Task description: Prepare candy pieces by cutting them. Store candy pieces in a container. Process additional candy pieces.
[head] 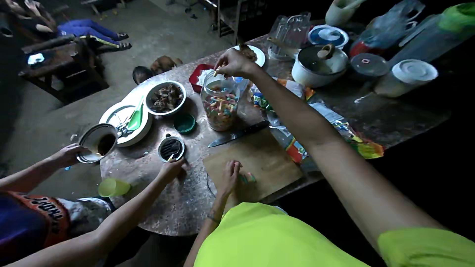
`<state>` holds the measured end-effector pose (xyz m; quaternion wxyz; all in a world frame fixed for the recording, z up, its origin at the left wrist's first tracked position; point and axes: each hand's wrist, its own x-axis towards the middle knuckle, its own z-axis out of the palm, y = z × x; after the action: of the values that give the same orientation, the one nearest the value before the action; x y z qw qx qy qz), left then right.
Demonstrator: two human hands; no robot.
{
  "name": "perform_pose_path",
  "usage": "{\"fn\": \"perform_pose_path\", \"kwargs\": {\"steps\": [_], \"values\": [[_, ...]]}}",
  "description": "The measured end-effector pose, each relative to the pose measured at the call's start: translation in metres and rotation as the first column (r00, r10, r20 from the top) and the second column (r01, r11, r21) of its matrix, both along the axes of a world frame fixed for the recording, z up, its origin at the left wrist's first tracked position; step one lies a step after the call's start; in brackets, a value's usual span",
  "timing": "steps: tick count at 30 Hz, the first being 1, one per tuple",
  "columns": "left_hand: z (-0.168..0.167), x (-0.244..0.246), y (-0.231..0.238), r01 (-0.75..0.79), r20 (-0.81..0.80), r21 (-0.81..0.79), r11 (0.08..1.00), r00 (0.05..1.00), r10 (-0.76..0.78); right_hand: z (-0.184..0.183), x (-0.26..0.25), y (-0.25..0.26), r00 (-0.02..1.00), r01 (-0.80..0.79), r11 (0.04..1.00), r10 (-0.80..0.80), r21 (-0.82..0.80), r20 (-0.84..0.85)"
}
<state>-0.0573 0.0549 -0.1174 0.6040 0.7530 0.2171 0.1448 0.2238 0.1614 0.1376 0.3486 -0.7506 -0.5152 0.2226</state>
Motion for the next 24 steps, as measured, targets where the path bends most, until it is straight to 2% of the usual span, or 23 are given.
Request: {"fn": "perform_pose_path", "kwargs": {"steps": [5, 8, 13, 17, 22, 24], "values": [[-0.005, 0.001, -0.002, -0.007, 0.02, -0.032, 0.999, 1.0, 0.008, 0.005, -0.004, -0.002, 0.996, -0.021, 0.986, 0.035, -0.167, 0.078], [-0.004, 0.003, -0.004, -0.021, 0.035, -0.072, 0.997, 0.999, 0.024, 0.001, -0.006, -0.001, 0.986, -0.015, 0.988, 0.041, -0.156, 0.161], [-0.003, 0.003, -0.004, -0.025, 0.054, -0.092, 0.995, 0.998, 0.03, -0.007, -0.006, 0.001, 0.968, -0.059, 0.968, 0.115, -0.245, 0.221], [-0.002, 0.003, -0.004, -0.03, 0.065, -0.103, 0.994, 0.997, 0.037, -0.01, -0.007, 0.0, 0.968, -0.063, 0.985, 0.1, -0.163, 0.229], [-0.002, 0.003, -0.004, -0.043, 0.05, -0.116, 0.992, 0.998, 0.049, -0.008, -0.01, 0.003, 0.92, -0.133, 0.95, 0.224, -0.281, 0.321], [-0.002, 0.003, -0.004, -0.07, 0.036, -0.124, 0.99, 0.997, 0.075, -0.013, -0.009, 0.004, 0.913, -0.124, 0.945, 0.228, -0.302, 0.339]]}}
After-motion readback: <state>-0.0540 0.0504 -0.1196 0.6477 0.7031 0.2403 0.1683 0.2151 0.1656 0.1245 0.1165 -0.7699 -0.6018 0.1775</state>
